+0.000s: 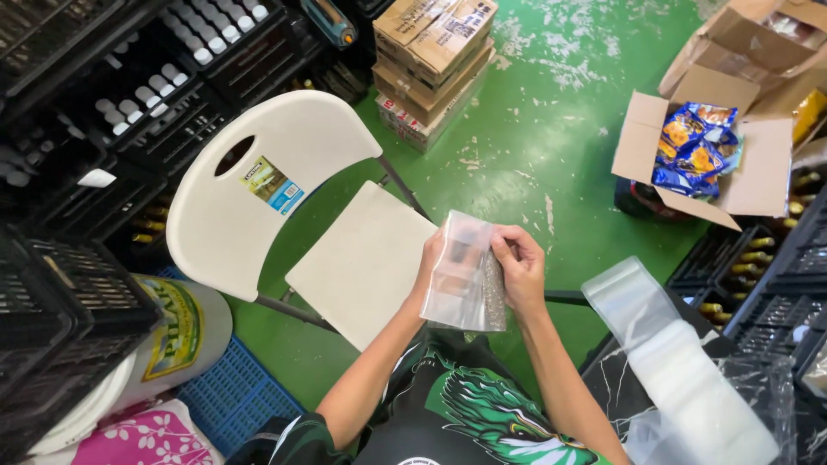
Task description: Preparing plastic bags by cutting them and filling them with granular material using a spoon while weighing on a scale
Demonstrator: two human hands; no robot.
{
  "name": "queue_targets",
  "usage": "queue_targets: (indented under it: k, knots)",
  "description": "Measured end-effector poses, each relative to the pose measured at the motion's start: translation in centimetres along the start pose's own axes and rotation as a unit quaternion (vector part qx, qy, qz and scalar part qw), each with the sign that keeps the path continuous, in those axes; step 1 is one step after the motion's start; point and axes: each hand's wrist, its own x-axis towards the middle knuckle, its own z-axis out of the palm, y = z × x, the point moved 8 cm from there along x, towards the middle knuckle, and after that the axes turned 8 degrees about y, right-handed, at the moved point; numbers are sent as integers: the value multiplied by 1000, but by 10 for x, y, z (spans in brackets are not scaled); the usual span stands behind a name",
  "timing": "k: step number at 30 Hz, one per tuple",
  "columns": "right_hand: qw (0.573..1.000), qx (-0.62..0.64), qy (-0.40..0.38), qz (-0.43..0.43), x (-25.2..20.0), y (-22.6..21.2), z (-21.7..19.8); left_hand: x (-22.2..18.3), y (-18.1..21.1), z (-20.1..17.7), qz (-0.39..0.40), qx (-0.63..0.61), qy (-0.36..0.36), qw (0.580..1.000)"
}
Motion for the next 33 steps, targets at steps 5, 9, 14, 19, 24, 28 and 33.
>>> queue_targets:
  k: [5,9,14,19,24,28,33]
  knots:
    - [1000,11,-14,7,5,-8,8,15,30,-16,81,12,-66,994]
    - [999,5,-36,-7,12,-6,15,13,7,-21,80,0,-18,997]
    - [999,-3,-45,2,17,-19,36,6,13,-36,35,1,116,993]
    - [999,-8,-48,0,18,-40,46,14,64,-48,72,-47,136,987]
    - [1000,-17,14,-12,14,-48,23,23,62,-26,86,-74,84,990]
    - [996,-35,80,-27,6,-60,0,22,54,3,96,-88,31,991]
    - [989,-26,138,-51,-5,-73,-27,20,46,32,104,-80,-20,991]
